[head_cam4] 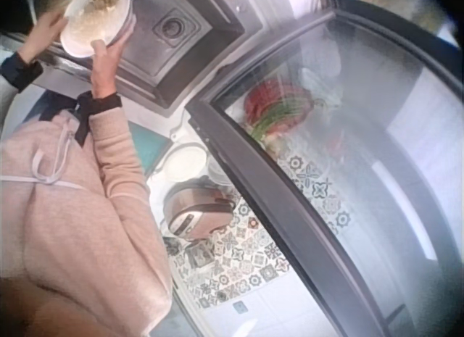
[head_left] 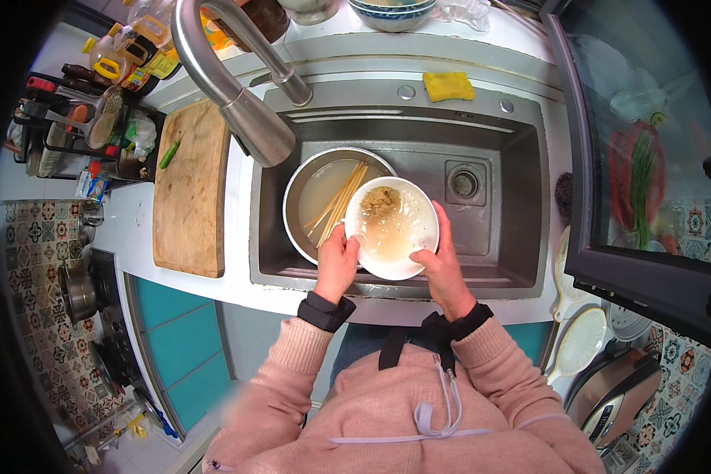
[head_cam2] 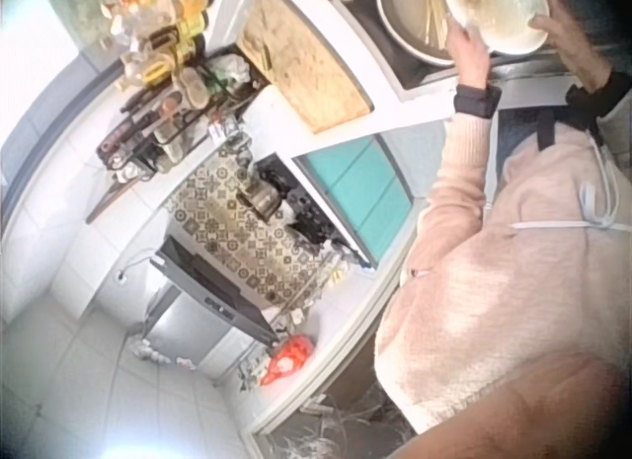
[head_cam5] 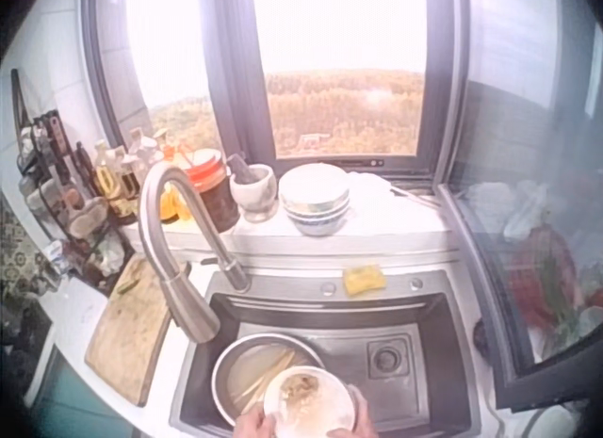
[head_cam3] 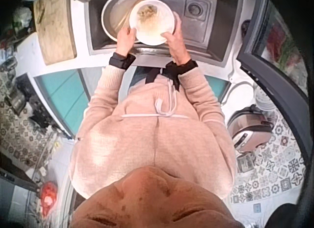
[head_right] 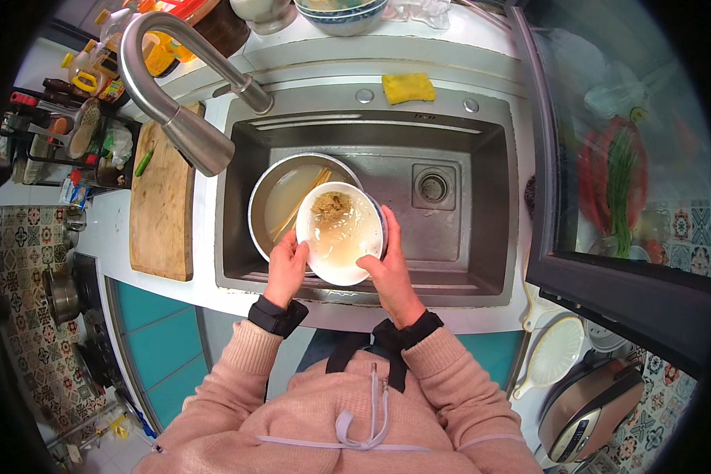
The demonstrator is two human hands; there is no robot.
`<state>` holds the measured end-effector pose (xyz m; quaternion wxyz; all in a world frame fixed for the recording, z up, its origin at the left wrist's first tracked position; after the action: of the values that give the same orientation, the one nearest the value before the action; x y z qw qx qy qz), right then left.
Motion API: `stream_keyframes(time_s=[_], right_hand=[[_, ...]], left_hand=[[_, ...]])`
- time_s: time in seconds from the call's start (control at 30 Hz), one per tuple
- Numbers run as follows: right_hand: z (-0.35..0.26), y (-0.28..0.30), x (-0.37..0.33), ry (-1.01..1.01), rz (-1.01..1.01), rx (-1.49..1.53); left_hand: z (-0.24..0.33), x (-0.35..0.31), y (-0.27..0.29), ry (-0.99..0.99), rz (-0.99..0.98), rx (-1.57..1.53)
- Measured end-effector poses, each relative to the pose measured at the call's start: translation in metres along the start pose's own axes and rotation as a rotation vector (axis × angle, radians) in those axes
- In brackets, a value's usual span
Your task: The person washes several bowls and chopsticks in a kitchen sink using a sponge and water. They scrub the interior and exterior of each bowl, rinse them, and place them aside. The person also washes chopsticks and sets them in the sink.
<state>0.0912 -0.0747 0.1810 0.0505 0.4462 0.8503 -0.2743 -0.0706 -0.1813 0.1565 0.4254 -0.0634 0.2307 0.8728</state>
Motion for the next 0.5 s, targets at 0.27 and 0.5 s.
stream_keyframes(time_s=[0.27, 0.5], right_hand=[[-0.002, -0.008, -0.007, -0.007, 0.008, -0.056], [0.0, -0.013, -0.008, -0.024, 0.0, -0.016]], left_hand=[[-0.007, 0.003, -0.001, -0.005, 0.071, 0.084], [-0.017, 0.005, 0.002, -0.004, 0.07, 0.146]])
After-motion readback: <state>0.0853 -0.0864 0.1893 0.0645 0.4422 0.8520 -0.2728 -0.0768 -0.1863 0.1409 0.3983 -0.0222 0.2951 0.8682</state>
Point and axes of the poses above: each hand's wrist, its own x-axis towards the middle knuckle, its own y-axis out of the back of the hand, z = x × y, the point moved 1 cm from there along x, towards the middle knuckle
